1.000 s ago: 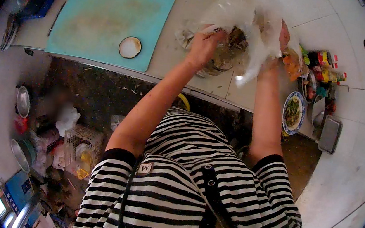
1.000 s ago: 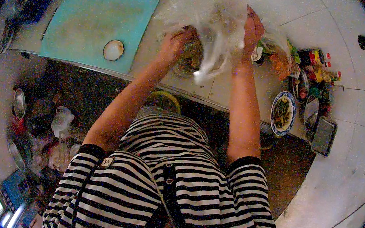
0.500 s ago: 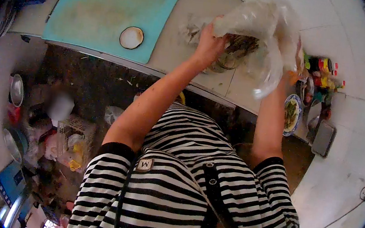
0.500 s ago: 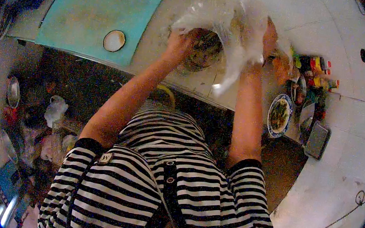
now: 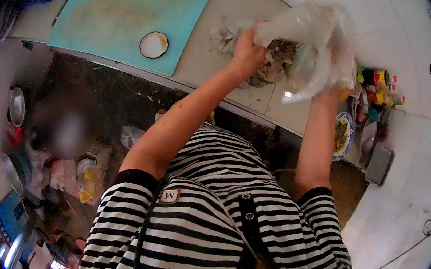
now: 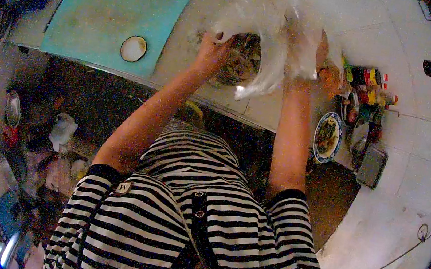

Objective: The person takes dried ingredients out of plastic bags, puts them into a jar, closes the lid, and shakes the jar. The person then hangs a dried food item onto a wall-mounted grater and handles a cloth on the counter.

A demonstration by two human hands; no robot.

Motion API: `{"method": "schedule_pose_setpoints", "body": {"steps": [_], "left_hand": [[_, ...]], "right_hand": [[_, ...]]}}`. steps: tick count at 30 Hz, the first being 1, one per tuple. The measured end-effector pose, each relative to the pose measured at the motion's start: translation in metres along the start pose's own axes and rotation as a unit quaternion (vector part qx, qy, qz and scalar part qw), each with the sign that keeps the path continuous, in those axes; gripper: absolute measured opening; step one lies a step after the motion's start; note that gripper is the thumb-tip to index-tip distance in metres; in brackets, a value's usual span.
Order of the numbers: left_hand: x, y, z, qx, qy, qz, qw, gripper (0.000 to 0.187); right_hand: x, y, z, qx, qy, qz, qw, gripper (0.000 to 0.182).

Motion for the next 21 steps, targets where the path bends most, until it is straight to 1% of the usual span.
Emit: {"method": "schedule_pose_setpoints", "body": {"steps": [2, 3, 4, 6, 7, 8, 9, 11, 13, 14, 15, 17, 18, 21], "left_hand": [[0.001, 0.000, -0.001, 0.011, 0.035, 0.075, 0.996, 0.037], [0.010, -0.003, 0.000, 0.021, 0.005, 0.010, 1.000, 0.038], [-0.003, -0.004, 0.000, 0.027, -0.027, -0.053, 0.998, 0.039], [-0.004, 0.003, -0.001, 0.026, -0.040, -0.049, 0.998, 0.039], [0.009, 0.006, -0.002, 0.030, -0.019, 0.010, 0.999, 0.038], [0.007, 0.003, -0.002, 0.041, 0.002, 0.071, 0.997, 0.036], [0.016, 0.004, -0.001, 0.031, -0.038, 0.004, 0.999, 0.035], [0.021, 0.008, 0.001, -0.003, -0.120, -0.126, 0.985, 0.032], [0.020, 0.012, 0.002, 0.052, -0.161, -0.068, 0.983, 0.030], [0.021, 0.012, 0.006, 0.062, -0.165, -0.062, 0.982, 0.029], [0.020, 0.018, 0.003, 0.058, -0.115, -0.032, 0.991, 0.030], [-0.002, 0.027, -0.006, 0.043, -0.013, 0.024, 0.999, 0.032], [-0.008, 0.007, -0.010, 0.024, 0.038, 0.058, 0.997, 0.033], [0.006, -0.011, 0.003, 0.075, 0.035, -0.073, 0.994, 0.032]], "right_hand": [[-0.001, 0.001, -0.001, -0.001, -0.004, 0.002, 1.000, 0.042], [-0.004, 0.003, -0.001, -0.006, -0.007, 0.002, 1.000, 0.042], [-0.004, 0.006, 0.000, -0.009, -0.008, -0.001, 1.000, 0.042], [-0.002, 0.007, -0.003, -0.005, -0.004, -0.001, 1.000, 0.043], [-0.002, 0.008, -0.003, -0.006, -0.006, 0.002, 1.000, 0.043], [-0.004, 0.009, -0.003, -0.007, -0.012, 0.006, 1.000, 0.043], [-0.006, 0.011, -0.002, -0.010, -0.013, 0.004, 1.000, 0.043], [-0.006, 0.014, 0.000, -0.008, -0.005, 0.005, 1.000, 0.044], [-0.007, 0.016, -0.001, -0.006, -0.003, 0.011, 1.000, 0.044], [-0.008, 0.014, -0.004, -0.008, -0.004, 0.014, 1.000, 0.044], [-0.010, 0.020, 0.000, -0.008, -0.003, 0.015, 1.000, 0.044], [-0.010, 0.016, 0.002, -0.005, 0.004, 0.013, 1.000, 0.045], [-0.009, 0.010, -0.002, -0.005, 0.006, 0.019, 1.000, 0.045], [-0.007, -0.001, -0.014, -0.004, 0.022, 0.021, 1.000, 0.045]]}}
Point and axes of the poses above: each hand's wrist, its own y-axis towards the middle knuckle, its own z-axis out of the palm, x = y × z, the point moved 5 cm from there along y, towards the middle knuckle, and after that the axes turned 6 degrees about -x, right-handed, at the moved point
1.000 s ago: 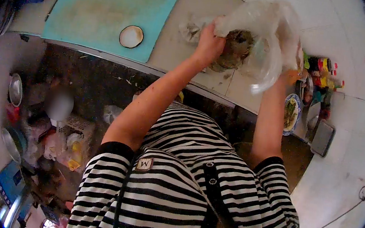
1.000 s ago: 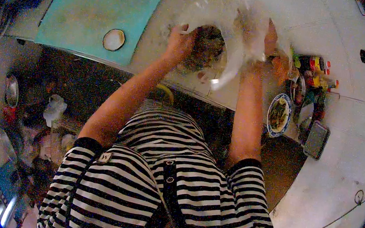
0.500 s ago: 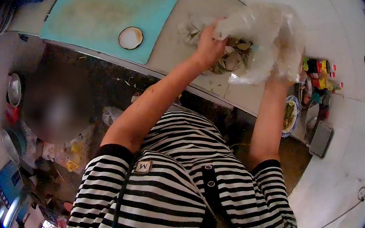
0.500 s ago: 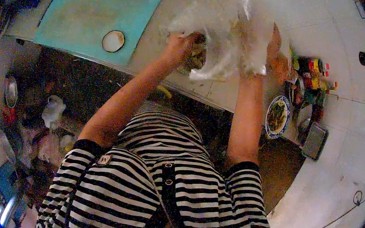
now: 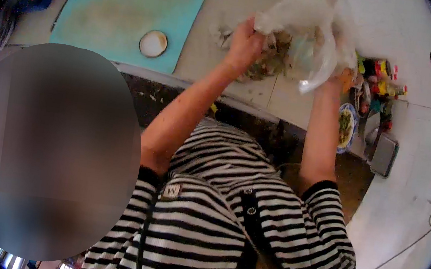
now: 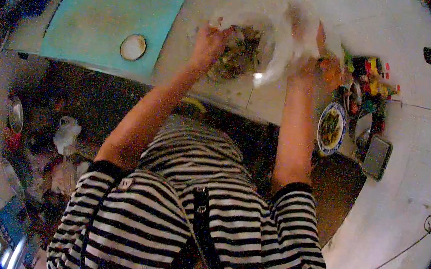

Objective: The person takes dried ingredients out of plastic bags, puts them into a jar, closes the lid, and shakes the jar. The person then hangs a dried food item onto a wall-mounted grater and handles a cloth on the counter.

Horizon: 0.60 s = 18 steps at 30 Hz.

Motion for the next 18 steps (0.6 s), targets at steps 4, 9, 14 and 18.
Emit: {"method": "schedule_pose_setpoints", "body": {"steps": [4, 9, 14, 18], "left_hand": [[-0.013, 0.006, 0.001, -0.002, -0.132, 0.076, 0.988, 0.028], [-0.013, 0.010, 0.006, 0.010, -0.190, 0.080, 0.978, 0.028], [-0.019, 0.004, 0.007, -0.022, -0.204, 0.075, 0.976, 0.026], [-0.022, 0.001, 0.002, -0.028, -0.128, 0.022, 0.991, 0.021]], "right_hand": [[-0.005, 0.006, 0.001, 0.026, 0.032, 0.020, 0.999, 0.046], [-0.013, 0.001, -0.011, 0.059, 0.102, 0.052, 0.992, 0.047], [-0.017, -0.014, -0.013, 0.078, 0.152, 0.082, 0.982, 0.048], [-0.029, -0.015, -0.019, 0.089, 0.205, 0.109, 0.969, 0.049]]}}
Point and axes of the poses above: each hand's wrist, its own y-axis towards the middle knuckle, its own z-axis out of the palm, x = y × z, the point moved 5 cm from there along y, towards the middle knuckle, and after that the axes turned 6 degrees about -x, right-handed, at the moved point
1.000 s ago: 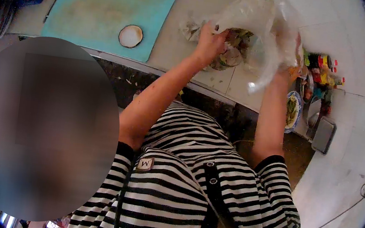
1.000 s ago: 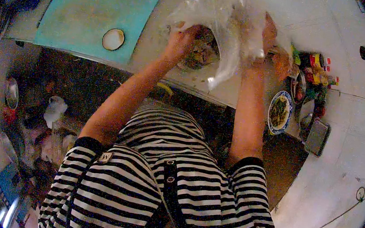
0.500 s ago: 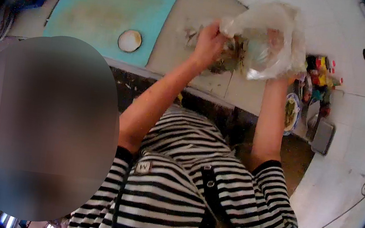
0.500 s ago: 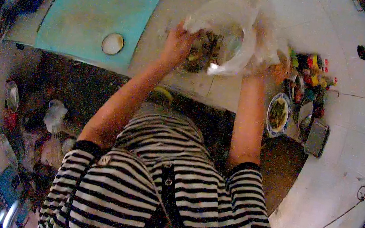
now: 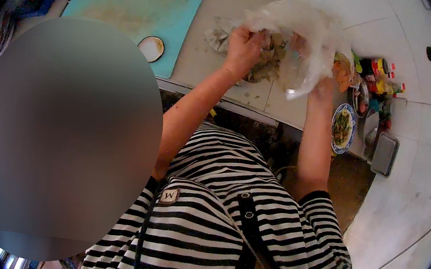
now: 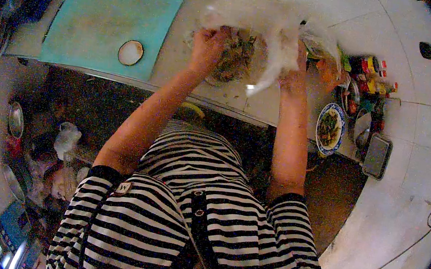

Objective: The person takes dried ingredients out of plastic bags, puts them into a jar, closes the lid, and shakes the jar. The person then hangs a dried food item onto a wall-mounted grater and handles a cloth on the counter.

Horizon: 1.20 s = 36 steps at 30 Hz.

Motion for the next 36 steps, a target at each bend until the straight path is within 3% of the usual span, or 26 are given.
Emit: {"method": "schedule_pose_setpoints", "body": {"steps": [3, 8, 11, 15, 17, 19, 21, 24, 25, 26, 27, 29, 30, 32, 33, 35, 36], "left_hand": [[0.005, 0.003, -0.002, -0.029, 0.017, -0.051, 0.998, 0.019], [-0.006, 0.000, -0.006, -0.036, -0.014, 0.037, 0.999, 0.021], [-0.007, 0.002, -0.007, -0.036, -0.001, 0.044, 0.998, 0.022], [0.000, -0.004, -0.004, -0.032, 0.001, 0.015, 0.999, 0.024], [-0.001, 0.006, -0.004, -0.008, 0.045, 0.055, 0.997, 0.022], [0.000, -0.004, -0.006, -0.001, 0.056, 0.028, 0.998, 0.021], [0.001, -0.003, -0.008, -0.029, 0.019, -0.057, 0.998, 0.021], [0.005, 0.000, -0.006, -0.057, 0.005, 0.096, 0.994, 0.021], [0.011, 0.000, -0.006, -0.041, 0.015, 0.095, 0.994, 0.022], [0.017, 0.006, -0.006, -0.028, 0.023, 0.094, 0.995, 0.022], [0.023, 0.011, -0.007, -0.020, 0.031, 0.089, 0.995, 0.022], [0.013, 0.004, -0.016, -0.045, 0.033, 0.021, 0.998, 0.024], [0.008, 0.000, -0.020, -0.052, 0.036, -0.007, 0.998, 0.024], [0.002, 0.007, -0.014, -0.022, -0.025, 0.110, 0.993, 0.024], [0.003, 0.005, -0.014, -0.012, -0.054, 0.160, 0.986, 0.024], [0.018, 0.008, -0.018, -0.041, 0.037, 0.124, 0.991, 0.023], [0.021, 0.012, -0.022, -0.055, 0.081, 0.114, 0.989, 0.023]], "right_hand": [[-0.006, 0.006, -0.011, 0.033, 0.074, 0.034, 0.996, 0.049], [-0.006, 0.012, -0.006, 0.084, 0.175, 0.172, 0.966, 0.045], [0.024, -0.006, 0.028, 0.090, -0.034, 0.056, 0.994, 0.035], [0.014, -0.006, -0.001, -0.094, -0.098, 0.017, 0.991, 0.029], [0.017, -0.001, 0.023, -0.127, -0.143, 0.013, 0.982, 0.030], [0.029, -0.023, 0.061, -0.124, -0.199, 0.038, 0.972, 0.033], [0.032, -0.021, 0.066, -0.124, -0.191, 0.034, 0.973, 0.036], [0.033, -0.032, 0.061, -0.130, -0.180, 0.047, 0.974, 0.042], [0.035, -0.035, 0.061, -0.132, -0.174, 0.044, 0.975, 0.044], [0.045, -0.030, 0.065, -0.107, -0.405, -0.036, 0.908, 0.044], [0.051, -0.027, 0.071, -0.072, -0.610, -0.110, 0.781, 0.044], [0.050, -0.036, 0.072, -0.061, -0.617, -0.098, 0.779, 0.045], [0.044, -0.043, 0.069, -0.089, -0.416, -0.021, 0.905, 0.046], [0.044, -0.027, 0.062, -0.080, -0.423, -0.037, 0.902, 0.047], [0.041, -0.014, 0.045, -0.046, -0.629, -0.116, 0.767, 0.047], [0.036, -0.026, 0.030, -0.059, -0.713, -0.142, 0.684, 0.048], [0.035, -0.032, 0.019, -0.106, -0.619, -0.104, 0.771, 0.049]]}}
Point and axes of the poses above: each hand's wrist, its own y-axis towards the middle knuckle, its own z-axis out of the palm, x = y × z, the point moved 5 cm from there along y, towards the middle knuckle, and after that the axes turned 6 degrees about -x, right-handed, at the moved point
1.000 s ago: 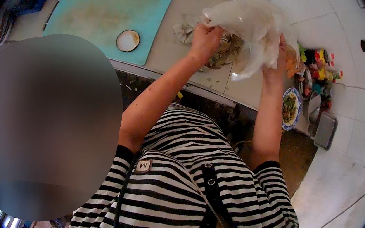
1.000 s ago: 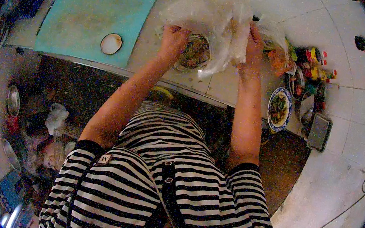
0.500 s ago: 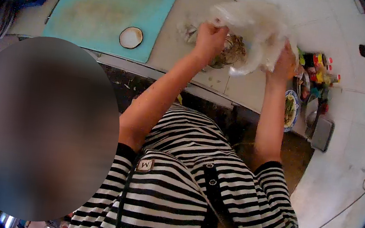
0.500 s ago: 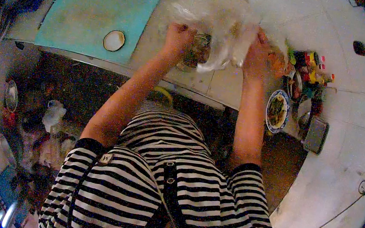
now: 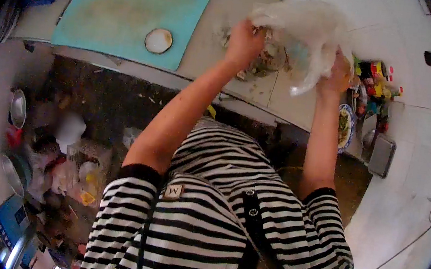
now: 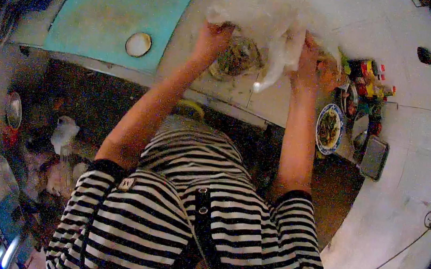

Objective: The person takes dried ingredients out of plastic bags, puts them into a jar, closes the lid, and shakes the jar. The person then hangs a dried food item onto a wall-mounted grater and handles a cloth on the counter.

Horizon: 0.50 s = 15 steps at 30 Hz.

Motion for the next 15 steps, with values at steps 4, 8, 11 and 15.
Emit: {"method": "schedule_pose_setpoints", "body": {"steps": [4, 8, 11, 15], "left_hand": [[-0.020, -0.006, 0.002, 0.029, -0.007, 0.000, 1.000, 0.020], [-0.026, 0.004, -0.002, 0.009, -0.041, 0.022, 0.999, 0.019], [-0.025, 0.005, -0.002, 0.012, 0.017, 0.019, 1.000, 0.021], [-0.061, 0.008, -0.004, -0.004, -0.052, 0.067, 0.996, 0.021]], "right_hand": [[-0.025, 0.020, 0.019, 0.037, 0.423, -0.057, 0.904, 0.057], [0.032, 0.006, 0.015, 0.103, 0.411, -0.138, 0.895, 0.064], [0.028, 0.016, 0.017, 0.086, 0.343, -0.123, 0.927, 0.060], [0.024, 0.028, 0.014, 0.092, 0.290, -0.107, 0.946, 0.055]]}}
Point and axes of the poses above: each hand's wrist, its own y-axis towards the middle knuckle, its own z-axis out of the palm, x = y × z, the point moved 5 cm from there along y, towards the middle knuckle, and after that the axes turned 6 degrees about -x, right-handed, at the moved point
